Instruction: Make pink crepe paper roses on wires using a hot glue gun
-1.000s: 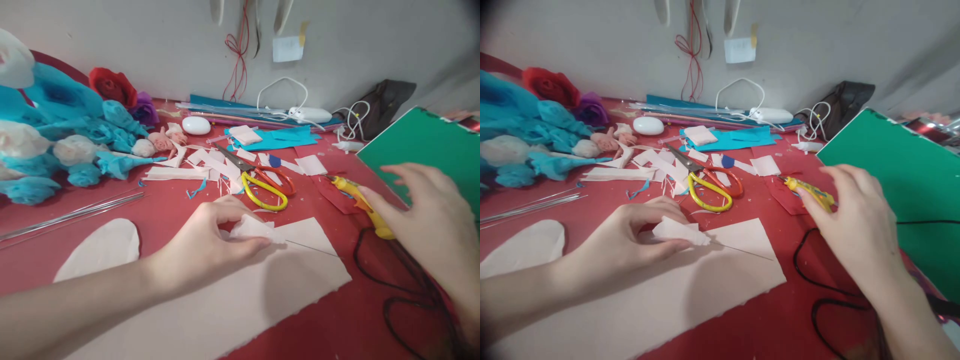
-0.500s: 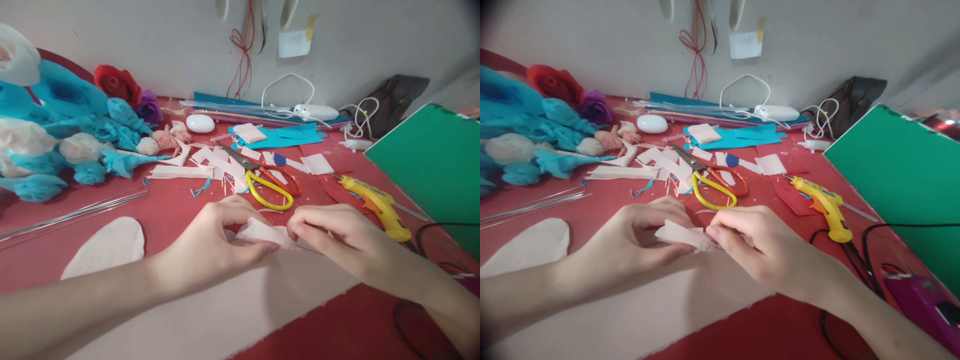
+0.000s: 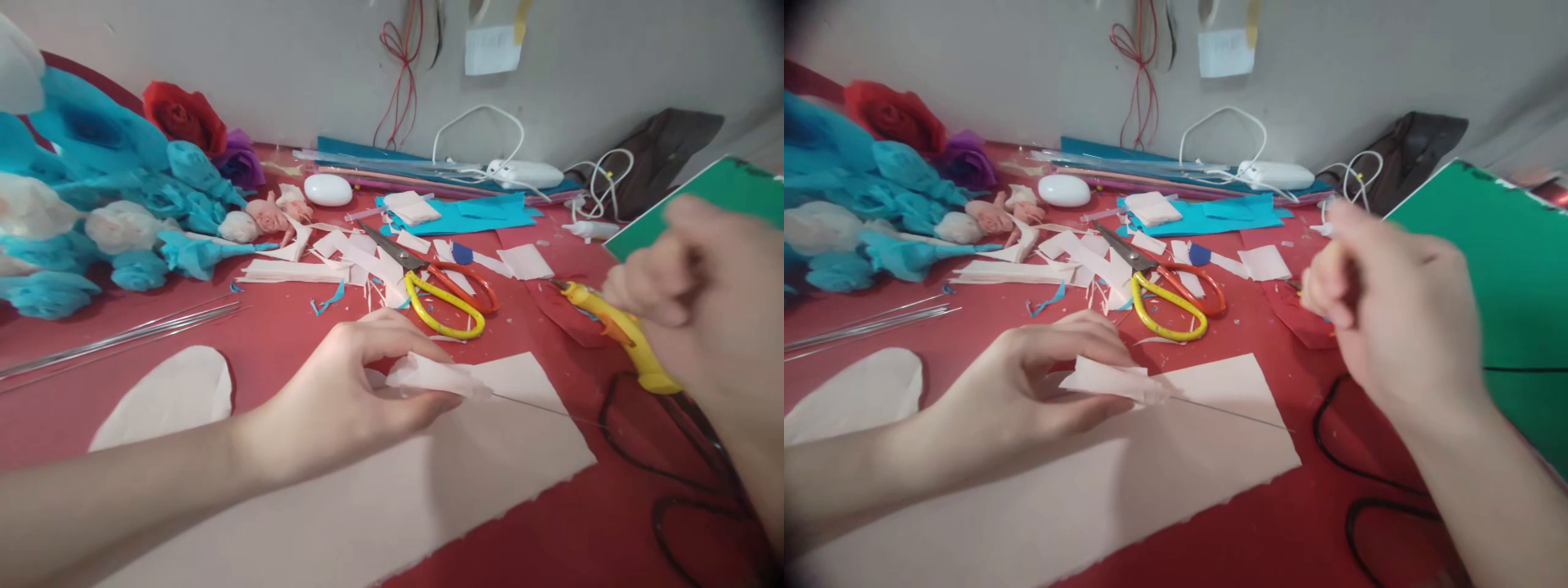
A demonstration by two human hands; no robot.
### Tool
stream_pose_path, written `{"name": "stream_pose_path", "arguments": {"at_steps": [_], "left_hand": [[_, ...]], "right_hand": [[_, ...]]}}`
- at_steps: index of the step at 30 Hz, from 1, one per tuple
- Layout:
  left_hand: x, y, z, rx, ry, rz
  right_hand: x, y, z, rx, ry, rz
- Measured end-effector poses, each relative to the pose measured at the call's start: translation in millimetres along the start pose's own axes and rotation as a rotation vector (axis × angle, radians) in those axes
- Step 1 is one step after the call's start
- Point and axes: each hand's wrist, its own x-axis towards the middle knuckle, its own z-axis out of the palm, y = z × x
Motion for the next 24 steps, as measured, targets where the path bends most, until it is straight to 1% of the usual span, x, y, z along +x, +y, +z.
{"name": "stream_pose_path", "arguments": {"at_steps": [3, 4, 6, 8, 9, 11, 13, 16, 20, 24], "left_hand": [[-1, -1, 0.6, 0.018, -0.004, 0.003], [-1, -1, 0.9, 0.021, -0.008, 0.001], [-1, 0, 1.4, 0.02, -0.01, 0.002], [0, 1, 1.6, 0.018, 0.0, 0.008], [0, 1, 1.6, 0.019, 0.007, 0.008], [1, 2, 1.3, 0.021, 0.023, 0.022], [2, 1, 0.7, 0.017, 0.03, 0.053], [2, 0, 0.1, 0.011, 0.037, 0.087], [0, 0, 0.5, 0.01, 0.035, 0.076], [-1, 0, 0.7, -0.007, 0.006, 0.108]], "right_hand": [[4, 6, 10, -0.156, -0.043, 0.042], [5, 4, 12, -0.187, -0.065, 0.039], [3, -8, 12, -0.215, -0.063, -0.02], [-1, -27, 9, -0.175, -0.013, -0.139], [-4, -37, 6, -0.101, -0.016, -0.183], [-9, -53, 3, 0.043, -0.076, -0.276], [-14, -63, 4, 0.121, -0.109, -0.318], [-19, -70, 8, 0.178, -0.116, -0.334], [-20, -73, 13, 0.246, -0.137, -0.299], [-19, -76, 16, 0.298, -0.146, -0.265]]}}
